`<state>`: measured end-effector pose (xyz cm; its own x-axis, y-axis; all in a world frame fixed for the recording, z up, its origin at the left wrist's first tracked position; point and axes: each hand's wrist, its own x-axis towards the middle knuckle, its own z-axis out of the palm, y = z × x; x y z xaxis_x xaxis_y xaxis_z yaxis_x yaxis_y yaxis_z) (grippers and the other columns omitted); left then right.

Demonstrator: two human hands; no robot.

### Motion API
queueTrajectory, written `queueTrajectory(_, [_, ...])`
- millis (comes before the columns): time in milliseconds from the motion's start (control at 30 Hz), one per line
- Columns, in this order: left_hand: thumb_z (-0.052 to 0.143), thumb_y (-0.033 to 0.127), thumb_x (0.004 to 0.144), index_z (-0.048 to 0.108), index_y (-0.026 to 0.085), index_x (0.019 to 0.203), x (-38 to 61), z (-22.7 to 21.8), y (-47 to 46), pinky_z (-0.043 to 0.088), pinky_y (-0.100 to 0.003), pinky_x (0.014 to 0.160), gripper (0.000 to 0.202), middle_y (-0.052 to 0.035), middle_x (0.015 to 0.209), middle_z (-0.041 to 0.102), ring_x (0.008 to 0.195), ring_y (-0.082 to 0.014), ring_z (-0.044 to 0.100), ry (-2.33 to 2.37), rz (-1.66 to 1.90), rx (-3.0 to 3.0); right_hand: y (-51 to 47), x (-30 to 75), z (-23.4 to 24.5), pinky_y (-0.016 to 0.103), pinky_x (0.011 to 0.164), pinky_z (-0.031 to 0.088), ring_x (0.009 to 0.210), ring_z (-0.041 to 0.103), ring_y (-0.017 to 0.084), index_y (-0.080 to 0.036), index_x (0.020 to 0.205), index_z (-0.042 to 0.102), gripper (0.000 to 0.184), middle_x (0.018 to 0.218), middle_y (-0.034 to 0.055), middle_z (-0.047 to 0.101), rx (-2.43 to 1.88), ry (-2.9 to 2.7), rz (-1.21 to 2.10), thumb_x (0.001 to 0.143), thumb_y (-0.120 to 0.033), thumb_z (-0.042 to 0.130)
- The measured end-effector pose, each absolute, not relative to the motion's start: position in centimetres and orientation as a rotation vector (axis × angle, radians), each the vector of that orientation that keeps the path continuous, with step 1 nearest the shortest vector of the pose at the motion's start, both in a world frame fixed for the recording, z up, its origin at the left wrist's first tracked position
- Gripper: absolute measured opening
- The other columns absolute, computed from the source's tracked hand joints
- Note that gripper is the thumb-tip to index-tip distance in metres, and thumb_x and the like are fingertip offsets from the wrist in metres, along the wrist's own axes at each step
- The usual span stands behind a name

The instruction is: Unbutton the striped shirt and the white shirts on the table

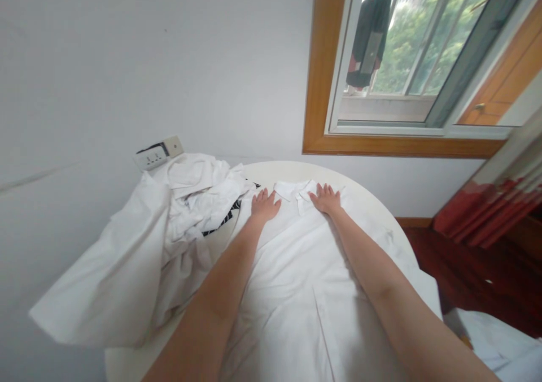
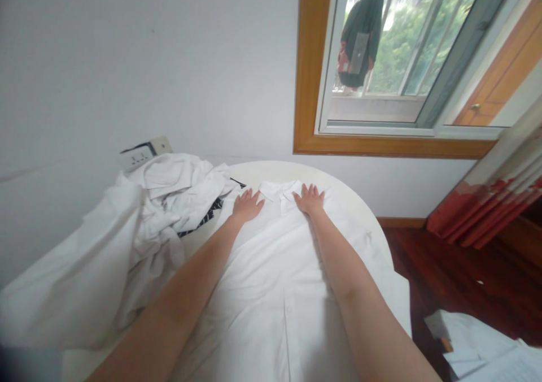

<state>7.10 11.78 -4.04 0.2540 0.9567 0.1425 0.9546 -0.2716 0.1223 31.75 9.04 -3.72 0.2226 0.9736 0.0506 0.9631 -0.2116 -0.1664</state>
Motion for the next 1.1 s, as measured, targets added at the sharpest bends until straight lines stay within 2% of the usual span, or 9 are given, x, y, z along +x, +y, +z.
queueTrajectory(133, [0.03,0.052,0.094,0.038,0.021,0.143,7.1,-3.9,11.6,0.021,-0.049,0.112,0.059,-0.0133,0.152,0.032,0.141,-0.0314,0.025,1.906,0.352,2.507,8.8,33.6,-4.1,0.049,0.113,0.017,0.143,0.02,0.027,-0.015,0.15,0.025,0.073,0.156,0.0129,0.024,-2.3,-1.804,0.031,0.094,-0.059,0.01])
queueTrajectory(300, [0.027,0.02,0.095,0.05,0.007,0.128,6.5,-2.8,11.4,0.035,-0.039,0.1,0.042,-0.0201,0.128,0.055,0.122,-0.0275,0.046,2.001,0.493,2.557,8.4,35.1,-3.8,0.047,0.099,0.034,0.125,0.045,0.028,-0.017,0.136,0.048,0.05,0.135,0.0168,0.052,-2.229,-1.774,-0.278,0.097,-0.036,0.022])
queueTrajectory(433, [0.03,0.01,0.09,0.059,0.005,0.111,5.9,-1.7,12.1,0.035,-0.04,0.097,0.036,-0.0203,0.111,0.06,0.117,-0.0293,0.045,2.014,0.501,2.61,8.7,36.1,-3.4,0.046,0.093,0.036,0.114,0.05,0.031,-0.015,0.114,0.064,0.042,0.12,0.0193,0.058,-2.218,-1.763,-0.36,0.093,-0.03,0.031])
queueTrajectory(567, [0.029,0.01,0.091,0.06,0.007,0.11,5.9,-1.6,12.9,0.031,-0.039,0.099,0.036,-0.0181,0.112,0.058,0.115,-0.0275,0.044,1.969,0.517,2.699,9.5,36.8,-3.9,0.048,0.099,0.031,0.117,0.046,0.032,-0.012,0.109,0.064,0.037,0.12,0.0198,0.057,-2.187,-1.719,-0.465,0.089,-0.03,0.037])
queueTrajectory(667, [0.034,0.019,0.093,0.061,0.007,0.106,6.0,-1.9,13.2,0.032,-0.041,0.096,0.033,-0.0188,0.113,0.056,0.115,-0.0303,0.043,1.982,0.532,2.719,9.9,37.0,-4.3,0.051,0.106,0.024,0.127,0.039,0.032,-0.011,0.112,0.059,0.036,0.127,0.0193,0.054,-2.137,-1.712,-0.468,0.089,-0.03,0.038])
queueTrajectory(800, [0.045,0.029,0.091,0.062,0.011,0.102,6.3,-1.9,13.3,0.034,-0.041,0.093,0.027,-0.0165,0.113,0.056,0.114,-0.031,0.044,1.998,0.584,2.811,9.9,37.1,-4.0,0.054,0.108,0.017,0.118,0.046,0.03,-0.015,0.107,0.057,0.027,0.117,0.0162,0.061,-2.04,-1.821,-0.433,0.089,-0.027,0.041])
queueTrajectory(867, [0.048,0.029,0.091,0.06,0.012,0.102,6.4,-1.8,13.0,0.035,-0.04,0.092,0.024,-0.0154,0.112,0.057,0.112,-0.03,0.047,1.988,0.61,2.851,9.7,37.2,-3.6,0.053,0.108,0.017,0.11,0.05,0.028,-0.017,0.105,0.058,0.024,0.109,0.0134,0.065,-2.003,-1.868,-0.438,0.089,-0.026,0.043])
queueTrajectory(967, [0.045,0.027,0.093,0.057,0.013,0.106,6.7,-1.5,12.5,0.036,-0.038,0.09,0.023,-0.0148,0.107,0.061,0.107,-0.0279,0.052,1.959,0.605,2.856,9.2,37.1,-3.1,0.048,0.104,0.023,0.107,0.05,0.029,-0.017,0.108,0.059,0.026,0.106,0.0127,0.066,-1.999,-1.851,-0.486,0.088,-0.027,0.046])
queueTrajectory(1100, [0.038,0.023,0.096,0.054,0.012,0.109,7.2,-0.3,11.5,0.037,-0.038,0.084,0.024,-0.0138,0.094,0.065,0.098,-0.0271,0.058,1.95,0.61,2.852,8.2,37.3,-2.2,0.042,0.092,0.031,0.103,0.05,0.029,-0.016,0.098,0.066,0.025,0.101,0.0137,0.065,-2.035,-1.817,-0.543,0.09,-0.027,0.045])
